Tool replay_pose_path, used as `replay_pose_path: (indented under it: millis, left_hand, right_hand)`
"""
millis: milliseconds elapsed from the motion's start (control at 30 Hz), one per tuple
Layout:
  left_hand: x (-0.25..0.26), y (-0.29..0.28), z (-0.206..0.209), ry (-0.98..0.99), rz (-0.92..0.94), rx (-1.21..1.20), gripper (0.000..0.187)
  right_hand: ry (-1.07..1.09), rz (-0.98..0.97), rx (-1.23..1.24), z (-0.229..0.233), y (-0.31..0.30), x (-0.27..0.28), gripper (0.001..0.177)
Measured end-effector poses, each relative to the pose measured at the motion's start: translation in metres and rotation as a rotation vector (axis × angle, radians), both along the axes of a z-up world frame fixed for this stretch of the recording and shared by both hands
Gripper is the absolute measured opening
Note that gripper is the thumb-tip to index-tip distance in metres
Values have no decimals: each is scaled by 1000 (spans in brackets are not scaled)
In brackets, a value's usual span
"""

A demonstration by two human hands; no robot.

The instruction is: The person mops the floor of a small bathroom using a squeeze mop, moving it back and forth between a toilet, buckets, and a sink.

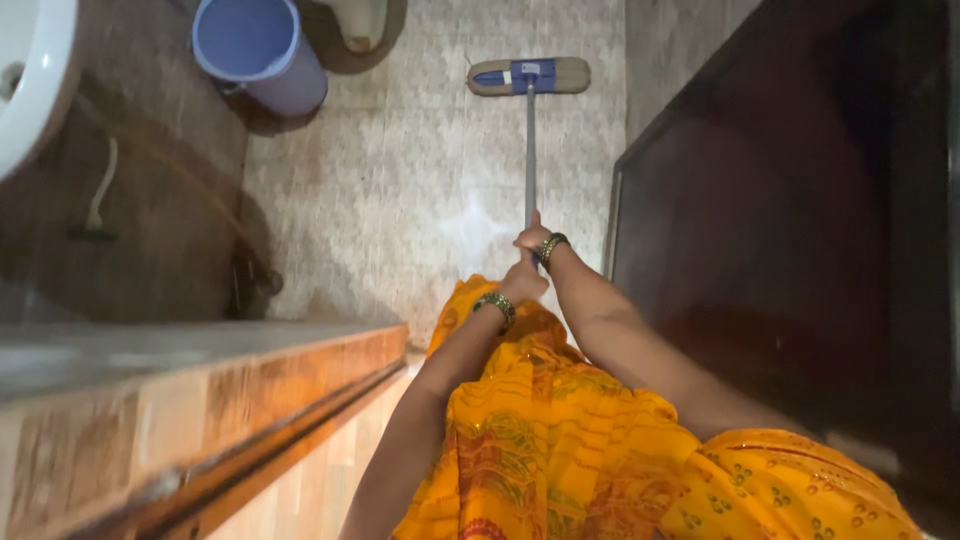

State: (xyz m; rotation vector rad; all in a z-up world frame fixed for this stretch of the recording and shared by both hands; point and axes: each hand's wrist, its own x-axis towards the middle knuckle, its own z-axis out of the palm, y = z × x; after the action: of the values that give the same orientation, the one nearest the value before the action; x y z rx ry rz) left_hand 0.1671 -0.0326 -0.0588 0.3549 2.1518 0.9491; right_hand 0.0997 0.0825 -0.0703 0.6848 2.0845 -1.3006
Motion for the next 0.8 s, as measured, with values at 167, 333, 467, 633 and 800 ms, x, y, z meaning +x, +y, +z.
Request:
replay_pose_path:
  millis: [167, 333, 467, 633, 800]
  left_hand:
    - [87, -60, 26, 16, 4, 81, 115]
    - [167, -111, 77, -87, -5, -53, 102]
    - [198, -126, 95, 21, -81, -190, 102]
    - [224, -124, 117, 103, -68, -240, 92]
    - [212, -115, 112, 77, -71, -146, 89]
  right_hand:
    - [-5, -6, -12, -50, -40, 77, 113]
    - [15, 36, 35, -73, -80, 153, 68]
    - [71, 383, 86, -81, -100, 177, 35]
    - [75, 584, 54, -31, -94, 193, 35]
    - [51, 346, -151, -2, -93, 202, 31]
